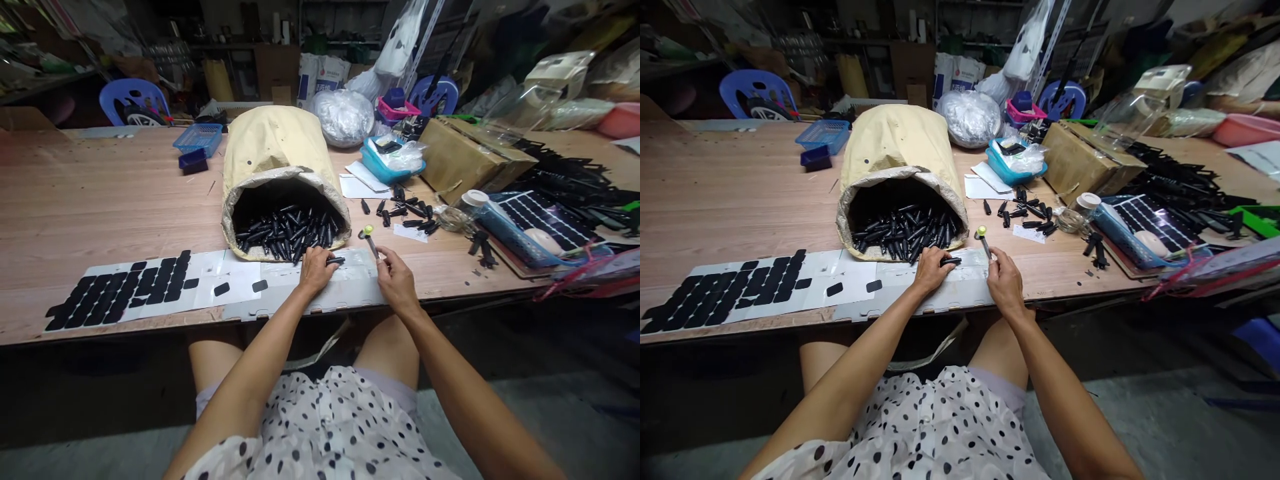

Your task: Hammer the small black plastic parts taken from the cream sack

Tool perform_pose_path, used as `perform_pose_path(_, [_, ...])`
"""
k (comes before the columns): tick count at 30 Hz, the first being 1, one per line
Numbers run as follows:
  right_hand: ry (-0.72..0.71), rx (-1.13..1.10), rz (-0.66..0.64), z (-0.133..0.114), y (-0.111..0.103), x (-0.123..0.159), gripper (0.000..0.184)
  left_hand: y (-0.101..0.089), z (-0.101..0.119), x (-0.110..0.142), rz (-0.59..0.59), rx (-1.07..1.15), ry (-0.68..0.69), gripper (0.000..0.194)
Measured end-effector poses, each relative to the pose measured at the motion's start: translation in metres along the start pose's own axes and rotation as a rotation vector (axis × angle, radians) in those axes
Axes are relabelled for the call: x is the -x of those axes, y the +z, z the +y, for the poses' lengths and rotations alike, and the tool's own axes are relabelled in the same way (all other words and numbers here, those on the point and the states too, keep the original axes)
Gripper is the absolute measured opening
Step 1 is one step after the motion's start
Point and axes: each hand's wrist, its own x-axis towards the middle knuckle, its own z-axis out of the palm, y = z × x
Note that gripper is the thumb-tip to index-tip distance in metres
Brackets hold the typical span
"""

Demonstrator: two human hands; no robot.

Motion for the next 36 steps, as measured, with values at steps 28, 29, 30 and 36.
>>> perform_pose_path(28, [0.134, 0.23, 0.006, -0.004, 0.001, -0.006, 0.043, 0.003, 0.006, 0.003, -0.039, -0.03, 0.002, 0.01])
perform_pose_path(29, [0.189, 0.291, 0.021, -0.001, 0.001, -0.016, 0.042, 0.002, 0.006, 0.003, -0.049, -0.035, 0.006, 0.011])
perform_pose_path(30, [0.233, 0.342, 0.024, 0.003, 0.002, -0.025, 0.042, 0.001, 0.007, 0.003, -0.058, -0.04, 0.007, 0.011])
perform_pose_path(36, [0.25, 0.517, 0.016, 0.018, 0.016, -0.041, 0.038, -0.004, 0.009, 0.003, -0.056, -0.066, 0.063, 0.013])
